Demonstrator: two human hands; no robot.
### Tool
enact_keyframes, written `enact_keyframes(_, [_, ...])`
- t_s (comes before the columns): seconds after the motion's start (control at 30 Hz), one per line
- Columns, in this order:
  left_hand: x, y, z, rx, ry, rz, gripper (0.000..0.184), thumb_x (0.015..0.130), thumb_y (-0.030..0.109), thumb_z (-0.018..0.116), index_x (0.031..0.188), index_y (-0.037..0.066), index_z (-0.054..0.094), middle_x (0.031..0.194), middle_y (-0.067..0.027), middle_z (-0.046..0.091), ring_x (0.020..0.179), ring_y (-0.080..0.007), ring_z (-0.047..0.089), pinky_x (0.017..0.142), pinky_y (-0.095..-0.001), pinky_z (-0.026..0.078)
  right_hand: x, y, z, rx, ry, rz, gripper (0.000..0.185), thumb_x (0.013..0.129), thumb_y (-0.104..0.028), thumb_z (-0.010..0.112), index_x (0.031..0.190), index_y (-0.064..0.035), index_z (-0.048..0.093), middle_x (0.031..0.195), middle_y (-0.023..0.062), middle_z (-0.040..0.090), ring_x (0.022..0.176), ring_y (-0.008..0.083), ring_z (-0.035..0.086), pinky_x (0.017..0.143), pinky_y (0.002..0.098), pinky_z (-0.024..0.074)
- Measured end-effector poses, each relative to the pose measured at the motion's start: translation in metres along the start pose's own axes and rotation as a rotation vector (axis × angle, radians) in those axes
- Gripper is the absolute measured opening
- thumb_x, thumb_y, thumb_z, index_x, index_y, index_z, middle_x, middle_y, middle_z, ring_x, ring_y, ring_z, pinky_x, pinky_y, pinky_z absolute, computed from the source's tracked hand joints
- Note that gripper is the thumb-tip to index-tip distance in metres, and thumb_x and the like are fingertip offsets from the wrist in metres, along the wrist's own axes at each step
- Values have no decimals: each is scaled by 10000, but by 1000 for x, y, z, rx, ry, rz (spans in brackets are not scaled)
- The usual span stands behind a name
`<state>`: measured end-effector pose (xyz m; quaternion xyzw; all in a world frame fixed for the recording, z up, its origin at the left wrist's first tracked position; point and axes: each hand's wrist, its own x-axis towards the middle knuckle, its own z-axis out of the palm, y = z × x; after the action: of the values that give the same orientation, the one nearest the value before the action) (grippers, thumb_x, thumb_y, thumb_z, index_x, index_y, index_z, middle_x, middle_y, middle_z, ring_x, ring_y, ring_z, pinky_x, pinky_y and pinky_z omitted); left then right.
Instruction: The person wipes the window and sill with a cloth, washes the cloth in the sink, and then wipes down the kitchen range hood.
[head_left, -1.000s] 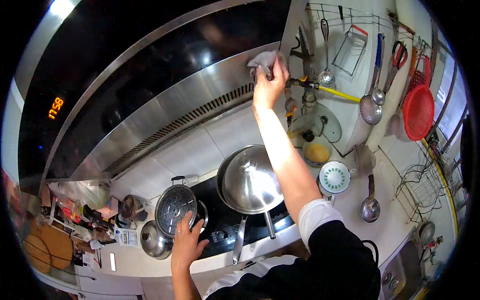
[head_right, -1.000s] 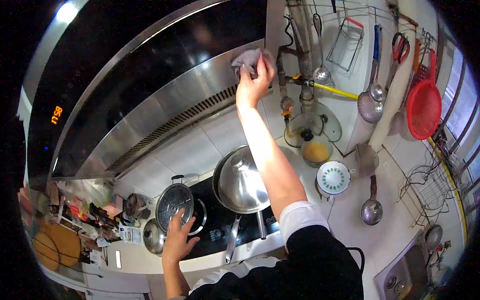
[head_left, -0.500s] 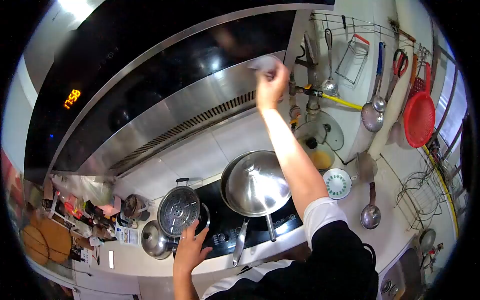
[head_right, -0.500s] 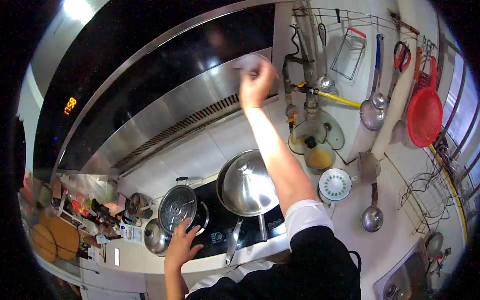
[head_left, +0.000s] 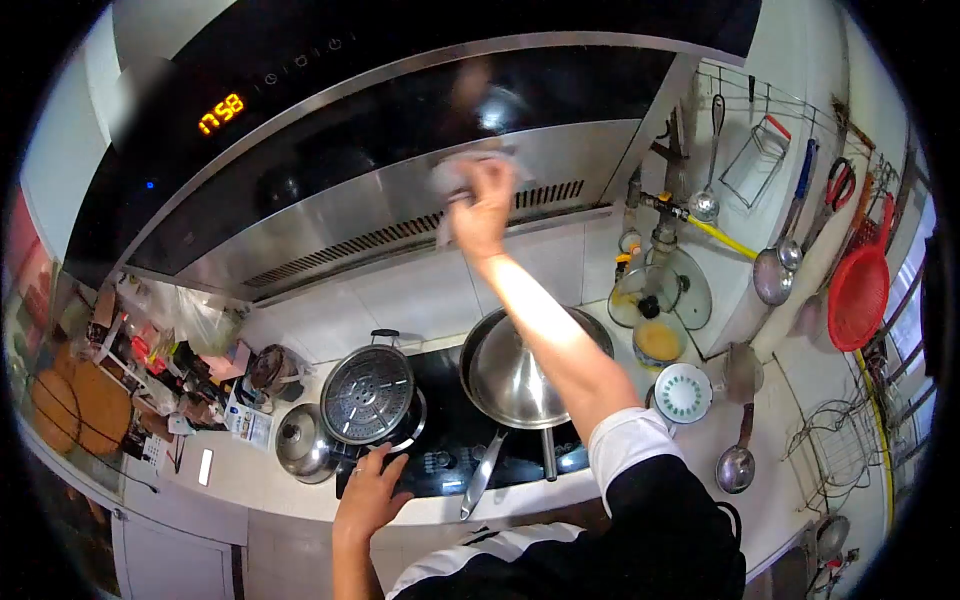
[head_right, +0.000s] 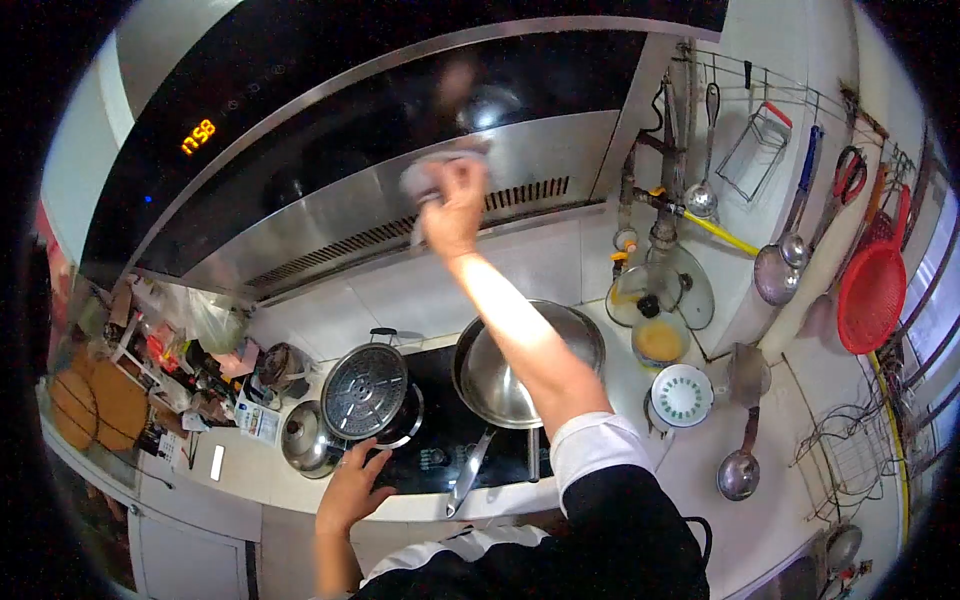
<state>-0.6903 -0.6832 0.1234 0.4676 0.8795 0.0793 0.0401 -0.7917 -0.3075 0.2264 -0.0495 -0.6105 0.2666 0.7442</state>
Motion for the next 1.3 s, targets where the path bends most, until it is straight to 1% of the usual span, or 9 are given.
enact_keyframes(0.23, [-48,-40,7,-146,103,17,609,702,218,760,1255,101,533,1308,-183,458,1172,-368,462,965,-433,414,36,16,-25,28,335,42,518,613,110,604,1094,-81,627,1123,112,418,1085,289,440,933,379,389])
enact_keyframes(0.4, [-72,-93,28,-117,-36,-258,610,696,222,771,1244,89,541,1289,-183,478,1166,-370,469,951,-424,425,67,8,-55,-529,228,-252,390,672,-162,753,1035,-70,646,1144,63,561,1074,299,447,942,402,366])
enact_keyframes(0.67, [-12,-134,-41,-416,319,204,592,704,175,754,1239,53,531,1229,-136,543,1070,-283,557,862,-352,474,85,-15,-59,-853,-17,-134,359,831,-328,596,1076,-68,632,1071,121,644,1053,314,521,939,449,347])
enact_keyframes(0.77, [36,-130,-112,-1039,557,272,674,734,169,735,1328,29,449,1321,-112,494,1062,-181,540,826,-270,472,96,-29,-56,-904,-85,-47,380,829,-305,587,1101,-41,599,1069,187,633,1051,351,549,923,452,386])
enact_keyframes(0.83, [66,-113,-174,-1154,716,324,653,817,169,676,1373,7,374,1334,-147,477,1088,-217,562,846,-288,485,107,-34,-54,-726,-97,284,406,816,-277,588,1132,-23,562,1061,231,623,1037,381,574,905,440,428])
enact_keyframes(1.0, [145,-118,-254,-1687,623,375,428,885,164,607,1207,-66,443,1335,-253,431,1216,-340,493,932,-356,473,112,-54,-53,-651,47,333,392,799,-208,608,1132,-12,541,1049,219,632,1004,349,606,875,391,469])
enact_keyframes(1.13, [177,-123,-263,-1905,519,382,270,820,90,652,1029,-39,541,1052,-142,585,1107,-366,563,944,-408,462,114,-6,-42,-77,413,401,284,832,-108,578,1108,-47,554,953,78,627,843,210,605,766,333,503])
enact_keyframes(1.23, [179,-120,-262,-1956,525,402,239,821,79,639,1009,-44,559,1039,-160,593,1115,-355,547,961,-416,448,125,-56,-29,598,509,796,156,892,-151,464,984,-69,558,923,55,608,780,204,593,716,341,499])
enact_keyframes(1.3, [182,-122,-263,-1994,514,413,226,823,77,633,1001,-46,564,1039,-169,596,1118,-354,540,974,-419,437,136,-64,-16,931,513,893,308,915,-264,396,1067,-92,600,1102,49,616,972,204,576,829,344,468])
